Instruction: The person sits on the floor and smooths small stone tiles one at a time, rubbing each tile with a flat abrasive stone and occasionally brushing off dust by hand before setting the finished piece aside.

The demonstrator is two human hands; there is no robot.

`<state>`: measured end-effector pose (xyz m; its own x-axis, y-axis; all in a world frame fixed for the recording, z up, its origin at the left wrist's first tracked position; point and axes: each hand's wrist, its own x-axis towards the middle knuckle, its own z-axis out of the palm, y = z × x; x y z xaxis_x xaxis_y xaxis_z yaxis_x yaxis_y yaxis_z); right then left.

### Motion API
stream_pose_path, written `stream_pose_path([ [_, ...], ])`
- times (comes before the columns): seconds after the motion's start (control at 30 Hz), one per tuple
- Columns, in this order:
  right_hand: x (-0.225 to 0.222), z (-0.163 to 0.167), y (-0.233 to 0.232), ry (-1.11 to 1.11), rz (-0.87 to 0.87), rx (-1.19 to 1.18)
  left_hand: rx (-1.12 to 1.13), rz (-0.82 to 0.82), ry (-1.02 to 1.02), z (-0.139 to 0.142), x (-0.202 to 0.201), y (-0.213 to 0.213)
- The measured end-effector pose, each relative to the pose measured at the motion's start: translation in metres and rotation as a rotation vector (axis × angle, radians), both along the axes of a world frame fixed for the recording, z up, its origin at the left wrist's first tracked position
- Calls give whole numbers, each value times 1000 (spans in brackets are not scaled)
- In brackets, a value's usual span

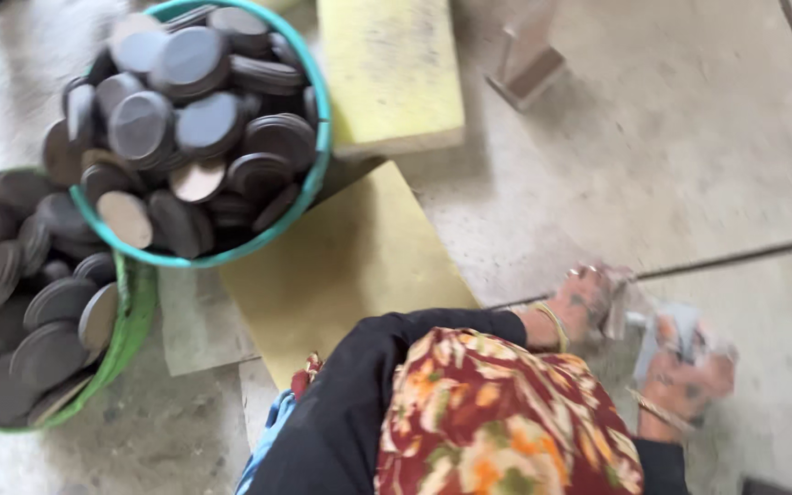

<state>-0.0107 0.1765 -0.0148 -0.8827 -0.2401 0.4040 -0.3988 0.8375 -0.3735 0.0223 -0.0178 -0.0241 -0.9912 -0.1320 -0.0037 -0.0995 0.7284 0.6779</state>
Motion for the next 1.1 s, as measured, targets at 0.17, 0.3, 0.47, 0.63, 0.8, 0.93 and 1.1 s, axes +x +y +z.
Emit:
stream_pose_path([
  [0.17, 2, -5, 6, 66, 206, -199, 19, 10, -3, -2, 0, -6],
  [0.3, 8, -5, 4, -51, 231, -239, 27, 6, -5, -8, 2, -7],
  [0.47, 0, -23, 9, 120, 229, -179, 32, 2, -5, -8, 2, -3],
  [0.63, -21, -27, 49, 596, 15, 198, 22, -19, 11, -13, 10, -7],
  [0.8, -9, -4, 61, 9, -316, -249, 15, -80, 46, -39, 25, -8],
  [0.93, 29, -1, 4, -41, -127, -292, 16, -108, 11, -47, 22, 5],
  [1.1, 13, 16, -17, -11, -119, -308, -170, -186, 152, -35, 20, -1],
])
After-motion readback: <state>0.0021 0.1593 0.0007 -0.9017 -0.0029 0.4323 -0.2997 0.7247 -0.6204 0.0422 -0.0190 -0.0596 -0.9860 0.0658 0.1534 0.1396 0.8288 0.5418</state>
